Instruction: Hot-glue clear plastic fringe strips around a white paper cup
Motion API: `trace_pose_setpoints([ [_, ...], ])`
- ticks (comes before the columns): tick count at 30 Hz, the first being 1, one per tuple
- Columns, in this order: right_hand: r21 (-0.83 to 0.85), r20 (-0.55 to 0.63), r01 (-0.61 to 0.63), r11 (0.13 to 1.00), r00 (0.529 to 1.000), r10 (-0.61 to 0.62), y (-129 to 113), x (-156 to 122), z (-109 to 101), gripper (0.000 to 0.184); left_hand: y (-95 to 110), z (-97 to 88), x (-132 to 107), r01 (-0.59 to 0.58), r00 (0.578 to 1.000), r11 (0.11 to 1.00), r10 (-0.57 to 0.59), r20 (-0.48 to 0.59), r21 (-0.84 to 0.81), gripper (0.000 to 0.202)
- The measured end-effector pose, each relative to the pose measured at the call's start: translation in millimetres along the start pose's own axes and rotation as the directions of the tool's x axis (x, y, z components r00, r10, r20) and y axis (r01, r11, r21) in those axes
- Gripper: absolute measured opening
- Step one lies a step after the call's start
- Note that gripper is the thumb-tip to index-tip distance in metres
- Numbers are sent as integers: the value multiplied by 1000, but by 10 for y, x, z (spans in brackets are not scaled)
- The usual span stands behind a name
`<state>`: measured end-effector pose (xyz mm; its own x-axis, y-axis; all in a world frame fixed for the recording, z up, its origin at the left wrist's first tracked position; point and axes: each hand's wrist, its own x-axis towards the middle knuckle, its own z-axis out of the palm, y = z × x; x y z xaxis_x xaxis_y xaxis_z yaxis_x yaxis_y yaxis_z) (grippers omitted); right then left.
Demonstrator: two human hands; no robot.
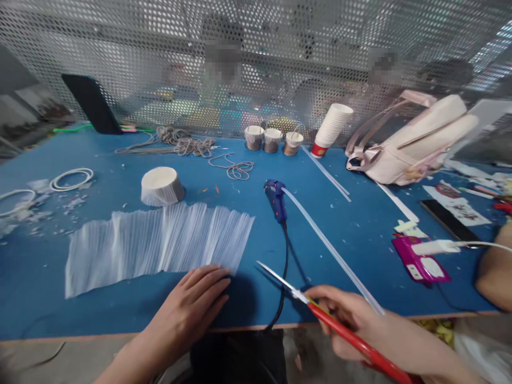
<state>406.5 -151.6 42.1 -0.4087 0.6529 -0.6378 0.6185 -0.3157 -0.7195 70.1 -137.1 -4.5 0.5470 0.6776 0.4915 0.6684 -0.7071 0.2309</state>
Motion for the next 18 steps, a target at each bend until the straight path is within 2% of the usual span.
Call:
trace_pose_setpoints([
  [2,25,132,25,999,991,-28,-356,98,-19,46,9,4,-14,12,1000,1000,-12,8,5,20],
  [4,23,148,40,999,988,-43,-579,210,-53,47,17,-10,-29,32,999,999,-32,3,-3,20],
  [5,2,161,2,1000,987,-3,-641,268,-66,47,22,-19,-35,43,999,999,-43,1,-9,20],
  [9,-35,197,-174,984,964,178,-718,449,-71,38,39,-39,-46,66,998,998,-67,-21,-23,19],
  [13,-2,253,-179,984,952,174,-785,511,-37,35,33,-54,-60,73,997,996,-75,-26,-51,19],
  [18,61,230,-182,981,959,163,-907,510,9,29,21,-76,-67,84,996,993,-85,-19,-78,20],
])
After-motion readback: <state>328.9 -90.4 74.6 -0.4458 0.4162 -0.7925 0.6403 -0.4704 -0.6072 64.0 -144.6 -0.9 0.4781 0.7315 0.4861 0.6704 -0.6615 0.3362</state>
